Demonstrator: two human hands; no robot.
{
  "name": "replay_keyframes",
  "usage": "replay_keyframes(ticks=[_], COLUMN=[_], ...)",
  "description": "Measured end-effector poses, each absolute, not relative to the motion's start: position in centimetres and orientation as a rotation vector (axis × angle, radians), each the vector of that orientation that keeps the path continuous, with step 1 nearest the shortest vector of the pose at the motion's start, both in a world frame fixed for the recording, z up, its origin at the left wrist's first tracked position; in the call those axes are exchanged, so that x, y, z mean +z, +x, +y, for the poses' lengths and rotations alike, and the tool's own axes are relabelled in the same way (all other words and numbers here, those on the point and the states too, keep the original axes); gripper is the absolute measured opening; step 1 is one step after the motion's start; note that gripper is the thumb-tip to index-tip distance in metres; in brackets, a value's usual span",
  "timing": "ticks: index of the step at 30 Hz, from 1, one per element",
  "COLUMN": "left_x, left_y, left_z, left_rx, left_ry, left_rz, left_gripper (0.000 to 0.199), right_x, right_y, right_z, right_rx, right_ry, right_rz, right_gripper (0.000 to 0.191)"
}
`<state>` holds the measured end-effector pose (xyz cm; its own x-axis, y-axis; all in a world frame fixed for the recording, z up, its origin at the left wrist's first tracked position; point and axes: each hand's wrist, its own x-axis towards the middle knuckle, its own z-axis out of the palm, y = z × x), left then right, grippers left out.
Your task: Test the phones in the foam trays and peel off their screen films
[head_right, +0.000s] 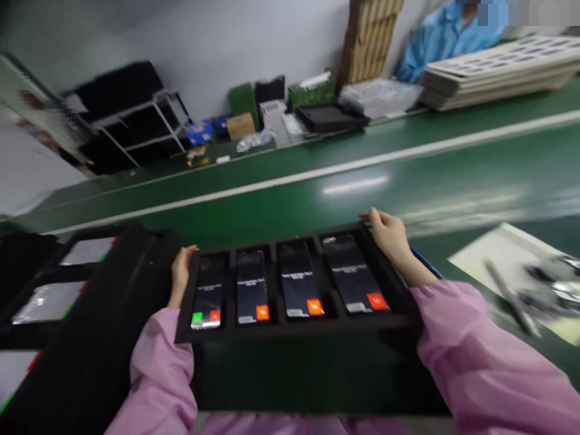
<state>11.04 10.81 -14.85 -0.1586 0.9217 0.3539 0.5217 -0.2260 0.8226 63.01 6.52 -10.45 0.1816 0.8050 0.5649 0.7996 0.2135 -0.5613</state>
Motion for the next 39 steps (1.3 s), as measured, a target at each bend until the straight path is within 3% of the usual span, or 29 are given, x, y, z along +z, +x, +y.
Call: replay_keyframes(ticks=[7,11,18,23,28,33,37,39], left_x=[-13.2,-14.1,-14.1,-13.3,-13.5,-13.6,-13.3,-13.3], left_y=[9.4,10.2,9.9,12.5,16.3,17.9,17.6,17.3], left_z=[-3.7,-9.0,-9.2,-9.9,-8.9,-7.1,-7.3,-7.7], left_rx=[1.117,1.038,0.832,0.925,0.756,0.725,0.731,0.723], left_ry=[1.891,2.065,2.261,2.376,2.666,2.74,2.726,2.715], left_rz=[1.751,1.865,1.991,1.982,1.716,1.673,1.702,1.718], left_gripper=[0.04,0.036,0.035,0.045,0.038,0.04,0.038,0.037], right_x=[-12.3,-13.5,-13.2,-13.1,-13.4,-12.5,-11.9,-12.0], right_y=[59.9,54.9,48.3,50.7,52.4,49.2,50.0,51.8], right_z=[-7.8,-11.4,-8.0,-9.2,-10.5,-9.3,-9.6,-10.5], right_rx=[0.053,-0.057,-0.085,-0.066,-0.106,-0.182,-0.16,-0.133], right_ry=[-1.487,-1.405,-1.2,-1.265,-1.423,-1.427,-1.404,-1.407], right_rz=[-1.79,-1.889,-2.066,-1.965,-1.9,-2.194,-2.086,-1.951], right_gripper=[0.023,0.024,0.019,0.022,0.026,0.035,0.03,0.049])
